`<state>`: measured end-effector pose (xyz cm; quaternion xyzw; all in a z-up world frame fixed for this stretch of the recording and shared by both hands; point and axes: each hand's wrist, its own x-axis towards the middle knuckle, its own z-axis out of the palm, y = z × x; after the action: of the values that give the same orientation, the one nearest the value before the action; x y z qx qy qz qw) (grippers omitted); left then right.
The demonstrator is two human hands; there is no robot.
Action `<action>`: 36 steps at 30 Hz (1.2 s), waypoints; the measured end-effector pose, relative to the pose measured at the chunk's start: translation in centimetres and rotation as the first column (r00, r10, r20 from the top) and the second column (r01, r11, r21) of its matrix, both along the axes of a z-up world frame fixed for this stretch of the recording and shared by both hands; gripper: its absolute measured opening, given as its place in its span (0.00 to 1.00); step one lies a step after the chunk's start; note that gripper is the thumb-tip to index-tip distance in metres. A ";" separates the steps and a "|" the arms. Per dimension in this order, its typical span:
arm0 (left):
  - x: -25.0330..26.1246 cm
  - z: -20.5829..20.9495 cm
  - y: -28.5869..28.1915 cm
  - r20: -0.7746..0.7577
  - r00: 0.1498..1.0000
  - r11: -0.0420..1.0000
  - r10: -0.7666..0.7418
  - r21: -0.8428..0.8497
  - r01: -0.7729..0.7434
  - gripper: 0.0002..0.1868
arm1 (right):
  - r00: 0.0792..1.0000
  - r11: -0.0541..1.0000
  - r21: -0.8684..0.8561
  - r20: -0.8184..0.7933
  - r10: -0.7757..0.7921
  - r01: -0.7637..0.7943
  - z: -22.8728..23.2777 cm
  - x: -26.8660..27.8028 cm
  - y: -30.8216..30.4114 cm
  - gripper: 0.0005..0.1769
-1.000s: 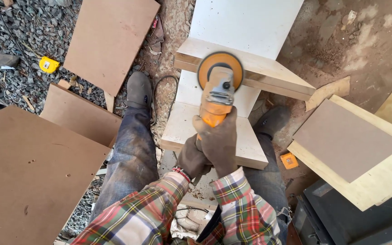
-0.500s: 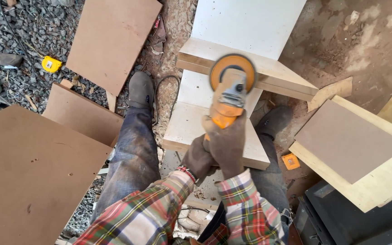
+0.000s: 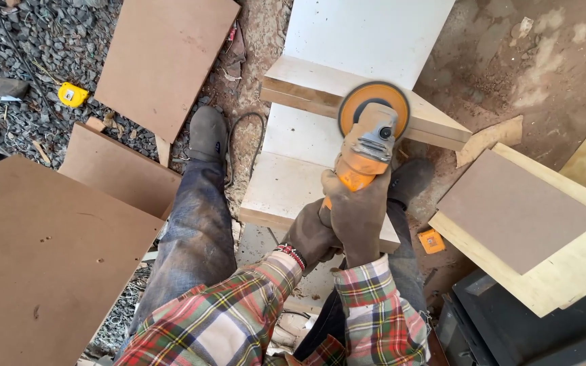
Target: Sanding the edges and surfaces of a small wooden shelf unit using a power sander.
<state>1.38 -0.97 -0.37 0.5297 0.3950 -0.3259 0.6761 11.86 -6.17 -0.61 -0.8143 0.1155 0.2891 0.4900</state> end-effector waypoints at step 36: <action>-0.5 0.0 1.3 0.055 0.996 0.997 -0.070 0.042 0.068 0.53 | 0.993 0.988 -0.137 -0.102 0.055 -0.069 -1.7 -0.7 0.9 0.41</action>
<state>0.85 0.29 -0.35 0.5656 0.3637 -0.3259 0.6645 11.18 -5.30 -2.29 -0.8346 0.1340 0.3351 0.4162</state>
